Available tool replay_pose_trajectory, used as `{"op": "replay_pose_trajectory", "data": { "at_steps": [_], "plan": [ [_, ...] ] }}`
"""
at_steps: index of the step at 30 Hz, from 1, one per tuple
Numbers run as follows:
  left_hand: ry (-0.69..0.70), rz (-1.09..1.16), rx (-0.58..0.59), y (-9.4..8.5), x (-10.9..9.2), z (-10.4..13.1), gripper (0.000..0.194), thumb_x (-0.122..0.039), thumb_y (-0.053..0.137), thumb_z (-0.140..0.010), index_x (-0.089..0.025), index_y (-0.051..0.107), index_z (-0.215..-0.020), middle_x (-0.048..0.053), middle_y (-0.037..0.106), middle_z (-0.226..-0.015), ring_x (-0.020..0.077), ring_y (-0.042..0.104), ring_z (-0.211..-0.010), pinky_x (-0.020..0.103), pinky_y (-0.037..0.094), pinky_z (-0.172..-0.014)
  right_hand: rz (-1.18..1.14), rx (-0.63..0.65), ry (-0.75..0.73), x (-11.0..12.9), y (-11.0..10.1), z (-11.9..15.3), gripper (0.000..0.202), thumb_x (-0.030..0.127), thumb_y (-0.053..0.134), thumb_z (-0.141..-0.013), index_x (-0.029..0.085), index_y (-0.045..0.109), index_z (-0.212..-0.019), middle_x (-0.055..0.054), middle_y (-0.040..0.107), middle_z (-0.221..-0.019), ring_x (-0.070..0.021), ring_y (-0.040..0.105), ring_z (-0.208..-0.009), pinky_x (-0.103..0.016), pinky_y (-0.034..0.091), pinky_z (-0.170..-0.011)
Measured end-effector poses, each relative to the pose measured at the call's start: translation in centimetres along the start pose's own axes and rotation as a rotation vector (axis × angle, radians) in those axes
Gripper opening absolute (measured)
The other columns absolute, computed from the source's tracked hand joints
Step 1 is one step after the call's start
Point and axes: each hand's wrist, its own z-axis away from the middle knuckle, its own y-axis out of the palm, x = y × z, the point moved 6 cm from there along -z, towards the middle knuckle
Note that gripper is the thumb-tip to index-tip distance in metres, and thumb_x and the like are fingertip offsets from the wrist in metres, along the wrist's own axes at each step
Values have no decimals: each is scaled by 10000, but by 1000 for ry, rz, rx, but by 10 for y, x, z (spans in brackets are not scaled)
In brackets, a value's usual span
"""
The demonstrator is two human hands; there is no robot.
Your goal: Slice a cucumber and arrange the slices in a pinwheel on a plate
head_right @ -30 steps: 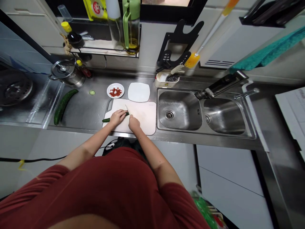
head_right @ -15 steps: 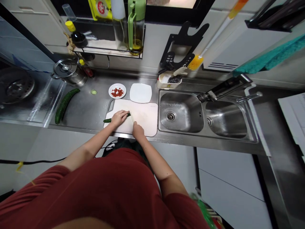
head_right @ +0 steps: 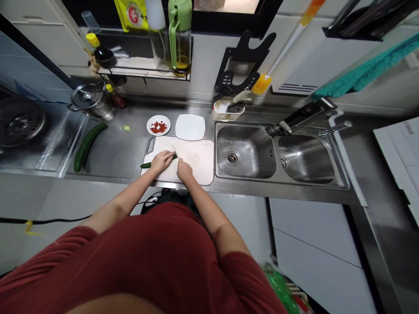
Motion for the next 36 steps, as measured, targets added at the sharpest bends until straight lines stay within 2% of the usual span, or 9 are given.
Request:
{"op": "replay_pose_trajectory", "data": {
  "at_steps": [15, 21, 27, 29, 33, 36],
  "plan": [
    [-59, 28, 37, -5, -3, -1, 357, -327, 416, -964, -266, 633, -1242, 62, 658, -1100, 191, 599, -1019, 301, 454, -905, 26, 5, 6, -20, 15, 31, 329, 58, 402, -874, 131, 426, -1194, -148, 659, -1002, -235, 648, -925, -294, 464, -736],
    [-86, 41, 43, -10, -7, -1, 356, -345, 429, -958, -283, 618, -1253, 44, 659, -1138, 190, 601, -1041, 293, 464, -895, 47, -4, 0, -28, 4, 38, 304, 108, 376, -909, 134, 459, -1200, -154, 650, -1020, -244, 636, -937, -302, 450, -750],
    [-131, 54, 43, -14, -10, 3, 387, -377, 466, -939, -288, 580, -1298, 40, 648, -1170, 198, 592, -1079, 294, 470, -909, 187, -91, 28, -42, -13, 48, 342, 143, 323, -953, 212, 456, -1260, -107, 604, -1030, -223, 630, -908, -311, 434, -761],
    [-165, 78, 18, -16, -8, 3, 382, -375, 457, -943, -280, 589, -1289, 42, 643, -1185, 194, 590, -1088, 294, 465, -927, 222, -140, 28, -45, -17, 51, 363, 152, 292, -970, 241, 451, -1284, -104, 562, -1099, -202, 625, -897, -303, 426, -763],
    [-291, 156, -129, -25, 1, -1, 387, -369, 403, -964, -231, 608, -1262, 67, 634, -1202, 194, 592, -1081, 301, 467, -929, 266, -259, 30, -51, -26, 57, 394, 190, 266, -991, 258, 435, -1341, -113, 505, -1169, -189, 601, -888, -288, 405, -751],
    [-287, 218, -171, -32, -2, -10, 378, -380, 430, -954, -211, 627, -1229, 77, 634, -1189, 200, 583, -1096, 310, 463, -943, 275, -308, 29, -52, -30, 59, 420, 195, 280, -988, 249, 419, -1381, -131, 482, -1201, -199, 575, -896, -295, 390, -763]
  ]
}}
